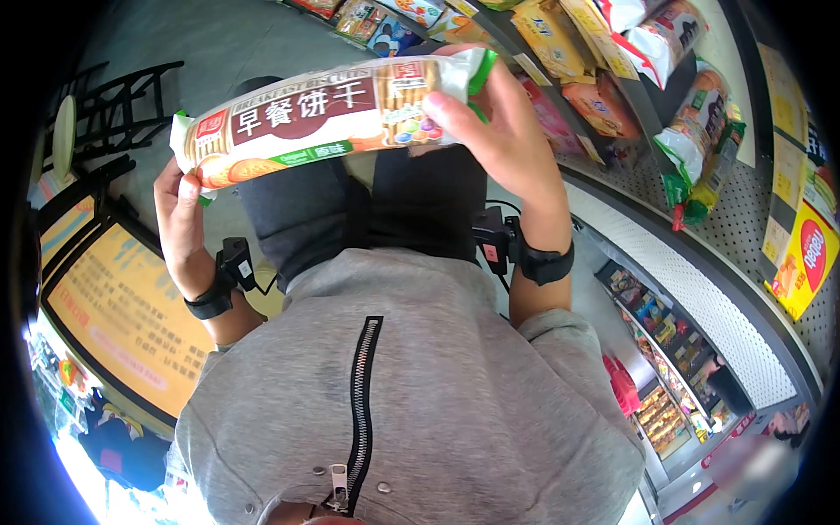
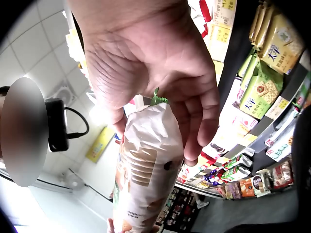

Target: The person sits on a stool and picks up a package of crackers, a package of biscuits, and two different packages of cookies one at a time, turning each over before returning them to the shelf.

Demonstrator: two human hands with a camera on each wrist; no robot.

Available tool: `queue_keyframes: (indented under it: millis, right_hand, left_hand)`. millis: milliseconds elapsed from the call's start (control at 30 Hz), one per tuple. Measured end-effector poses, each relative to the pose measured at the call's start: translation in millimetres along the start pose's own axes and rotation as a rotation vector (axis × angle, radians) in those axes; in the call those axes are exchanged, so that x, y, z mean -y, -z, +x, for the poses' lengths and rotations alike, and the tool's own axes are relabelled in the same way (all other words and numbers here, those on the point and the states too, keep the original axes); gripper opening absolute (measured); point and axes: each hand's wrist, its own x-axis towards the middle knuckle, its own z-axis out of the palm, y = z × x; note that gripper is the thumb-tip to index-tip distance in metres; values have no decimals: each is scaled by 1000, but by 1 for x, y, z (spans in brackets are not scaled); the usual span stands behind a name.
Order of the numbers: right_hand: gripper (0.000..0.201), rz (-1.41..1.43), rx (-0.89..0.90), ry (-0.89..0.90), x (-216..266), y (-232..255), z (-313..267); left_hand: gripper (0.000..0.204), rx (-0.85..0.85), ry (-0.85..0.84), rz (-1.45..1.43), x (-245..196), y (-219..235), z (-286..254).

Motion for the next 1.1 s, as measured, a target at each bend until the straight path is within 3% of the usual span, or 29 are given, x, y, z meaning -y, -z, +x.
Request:
queue_keyframes:
  millis: [100, 267, 367, 600, 733, 833, 900, 1000, 1100]
  right_hand:
    - [37, 12, -1, -109, 3, 0, 1]
    - [44, 29, -93, -142, -7, -4, 6]
    - [45, 51, -121, -157, -7, -5, 5]
    - [47, 20, -185, -44, -4, -14, 7]
    - [50, -53, -226, -46, -5, -12, 8]
    - [54, -76, -201, -22, -5, -10, 8]
    - [55, -37, -224, -6, -3, -13, 6]
    - [58, -79, -205, 80, -9, -10, 7]
    - [59, -4, -120, 8, -6, -7, 4]
  left_hand:
    - [60, -12, 4, -54, -10, -7, -3]
    - [55, 70, -23, -85, -15, -12, -1]
    - [61, -62, -113, -74, -18, -26, 3]
    - [56, -242, -75, 82, -7, -24, 5]
    - [55, -162, -46, 107, -10, -22, 4]
    - [59, -119, -113, -44, -21, -35, 6]
    - [64, 23, -155, 63, -19, -29, 7]
    - [65, -18, -223, 88, -20, -31, 10]
    - [59, -76, -173, 92, -17, -30, 10]
